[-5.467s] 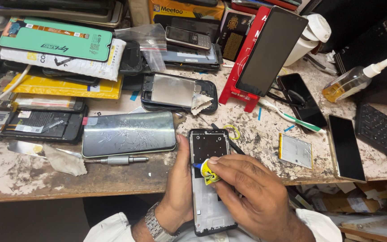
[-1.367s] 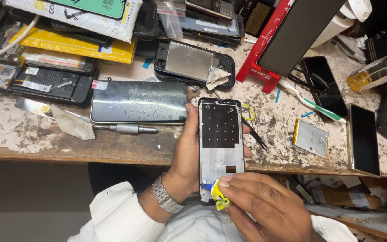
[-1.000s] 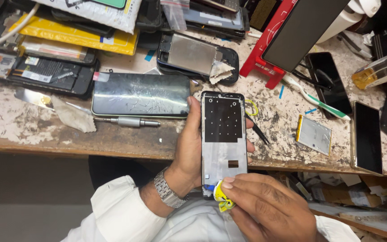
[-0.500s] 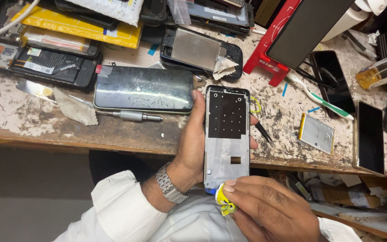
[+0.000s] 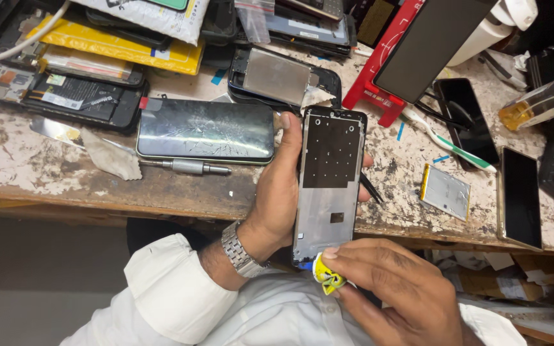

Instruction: The person applies adhesive to the edges of a smartphone frame, then installs a new screen and battery into the chassis. They connect internal ribbon cables and align the display assembly within the frame.

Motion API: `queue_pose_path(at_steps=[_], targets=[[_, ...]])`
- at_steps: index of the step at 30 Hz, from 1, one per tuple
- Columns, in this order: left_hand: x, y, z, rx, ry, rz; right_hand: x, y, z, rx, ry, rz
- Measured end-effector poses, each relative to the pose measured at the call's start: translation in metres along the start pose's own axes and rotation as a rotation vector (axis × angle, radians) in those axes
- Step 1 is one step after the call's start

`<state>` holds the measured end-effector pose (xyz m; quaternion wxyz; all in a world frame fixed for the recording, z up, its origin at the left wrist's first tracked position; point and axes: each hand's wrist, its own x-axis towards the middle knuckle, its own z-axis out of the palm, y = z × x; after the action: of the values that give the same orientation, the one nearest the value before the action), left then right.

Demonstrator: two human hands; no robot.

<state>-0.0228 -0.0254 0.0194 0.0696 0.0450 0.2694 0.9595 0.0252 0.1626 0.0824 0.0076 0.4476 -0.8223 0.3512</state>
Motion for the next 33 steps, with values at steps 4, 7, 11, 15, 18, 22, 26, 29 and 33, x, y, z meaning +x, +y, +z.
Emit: queue_pose_path(at_steps=[4, 7, 11, 15, 18, 22, 26, 29, 33], targets=[[-0.001, 0.001, 0.008, 0.054, 0.01, 0.003, -0.002, 0.0, -0.01, -0.002, -0.034, -0.02], [-0.001, 0.001, 0.011, 0.084, 0.018, 0.011, -0.002, -0.001, -0.015, 0.016, -0.047, 0.01], [0.0, 0.001, 0.015, 0.091, 0.008, 0.027, -0.003, -0.001, -0.02, 0.06, -0.076, 0.059], [0.002, 0.002, 0.015, 0.104, -0.001, 0.064, -0.009, 0.005, -0.021, 0.058, -0.099, 0.06], [0.002, 0.004, 0.013, 0.077, 0.029, 0.052, -0.02, 0.011, -0.027, 0.019, -0.035, 0.081], [0.001, 0.007, 0.013, 0.016, 0.092, 0.089, -0.027, 0.028, -0.026, 0.177, 0.254, 0.234], [-0.009, 0.004, 0.023, -0.046, 0.15, 0.09, -0.022, 0.05, -0.021, 0.368, 0.55, 0.376], [-0.016, -0.007, 0.033, -0.037, 0.157, 0.046, -0.02, 0.06, -0.026, 0.425, 0.646, 0.355], [-0.025, -0.019, 0.043, -0.124, 0.067, -0.051, -0.008, 0.067, -0.032, 0.402, 0.669, 0.286]])
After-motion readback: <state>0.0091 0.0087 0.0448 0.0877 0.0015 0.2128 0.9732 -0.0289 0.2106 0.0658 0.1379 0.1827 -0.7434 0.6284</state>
